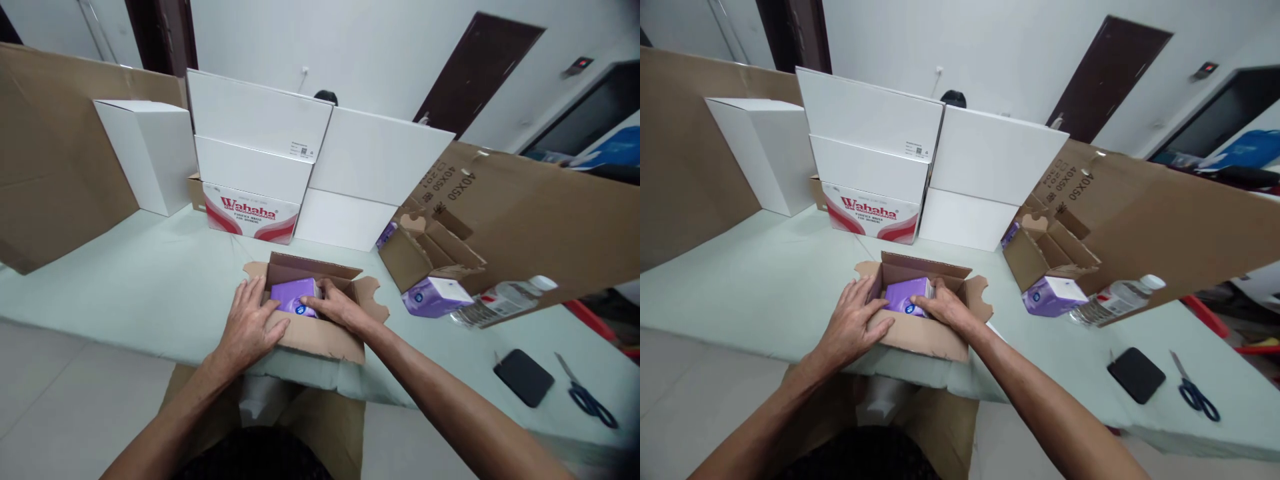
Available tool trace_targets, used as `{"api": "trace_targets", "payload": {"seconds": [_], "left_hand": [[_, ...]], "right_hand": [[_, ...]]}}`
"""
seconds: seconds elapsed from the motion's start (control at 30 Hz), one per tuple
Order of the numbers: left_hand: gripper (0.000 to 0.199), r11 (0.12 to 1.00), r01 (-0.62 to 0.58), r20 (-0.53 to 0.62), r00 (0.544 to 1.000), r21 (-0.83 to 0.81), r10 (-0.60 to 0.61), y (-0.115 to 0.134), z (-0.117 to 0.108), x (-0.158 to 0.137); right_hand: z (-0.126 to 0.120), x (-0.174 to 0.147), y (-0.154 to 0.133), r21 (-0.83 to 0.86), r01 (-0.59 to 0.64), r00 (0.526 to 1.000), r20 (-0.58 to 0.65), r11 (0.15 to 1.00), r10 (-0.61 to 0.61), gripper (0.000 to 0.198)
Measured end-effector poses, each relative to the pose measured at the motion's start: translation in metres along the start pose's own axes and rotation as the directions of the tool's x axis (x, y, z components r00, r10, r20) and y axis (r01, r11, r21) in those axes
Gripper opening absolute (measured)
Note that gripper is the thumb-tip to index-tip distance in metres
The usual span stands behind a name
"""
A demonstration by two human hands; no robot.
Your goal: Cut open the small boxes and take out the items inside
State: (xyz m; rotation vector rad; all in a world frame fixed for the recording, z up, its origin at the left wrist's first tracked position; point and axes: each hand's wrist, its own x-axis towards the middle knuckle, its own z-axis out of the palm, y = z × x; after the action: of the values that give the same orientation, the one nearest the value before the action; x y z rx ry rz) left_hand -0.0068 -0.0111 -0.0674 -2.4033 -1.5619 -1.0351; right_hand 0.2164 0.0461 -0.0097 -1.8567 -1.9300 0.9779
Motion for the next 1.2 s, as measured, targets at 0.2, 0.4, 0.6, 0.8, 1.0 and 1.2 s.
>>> {"api": "trace_targets", "payload": {"seconds": [0.2, 0.4, 0.6, 0.8, 1.0, 1.2], "left_hand": [[0.023, 0.998, -0.026, 0.007, 1.0, -0.049, 0.027, 0.004, 0.001, 0.0], [0.019, 0.997, -0.02, -0.009, 1.0, -0.072, 0.02, 0.003, 0.001, -0.001], [0.019, 0.997, -0.003, -0.013, 1.0, -0.076, 0.002, 0.0, 0.001, 0.0], [0.029, 0.996, -0.004, 0.006, 1.0, -0.085, 0.004, 0.004, -0.003, 0.002], [0.07, 0.977, -0.194, 0.084, 0.976, -0.084, 0.201, 0.003, -0.021, -0.002], [0.048, 0.986, -0.149, -0.084, 0.986, -0.08, 0.142, -0.008, -0.013, 0.0]], "right_hand": [[0.004, 0.002, 0.009, 0.226, -0.064, 0.998, 0.023, 0.972, 0.06, 0.045], [0.008, -0.002, 0.014, 0.429, -0.196, 0.979, 0.042, 0.882, 0.198, 0.03], [0.008, -0.011, 0.004, 0.703, -0.163, 0.976, 0.013, 0.692, 0.216, 0.02], [0.009, -0.012, 0.002, 0.802, -0.139, 0.977, 0.017, 0.581, 0.211, 0.027], [0.004, -0.012, 0.008, 0.846, -0.149, 0.974, 0.037, 0.512, 0.221, 0.024], [0.009, -0.016, 0.007, 0.877, -0.104, 0.983, 0.019, 0.47, 0.184, 0.025]]}}
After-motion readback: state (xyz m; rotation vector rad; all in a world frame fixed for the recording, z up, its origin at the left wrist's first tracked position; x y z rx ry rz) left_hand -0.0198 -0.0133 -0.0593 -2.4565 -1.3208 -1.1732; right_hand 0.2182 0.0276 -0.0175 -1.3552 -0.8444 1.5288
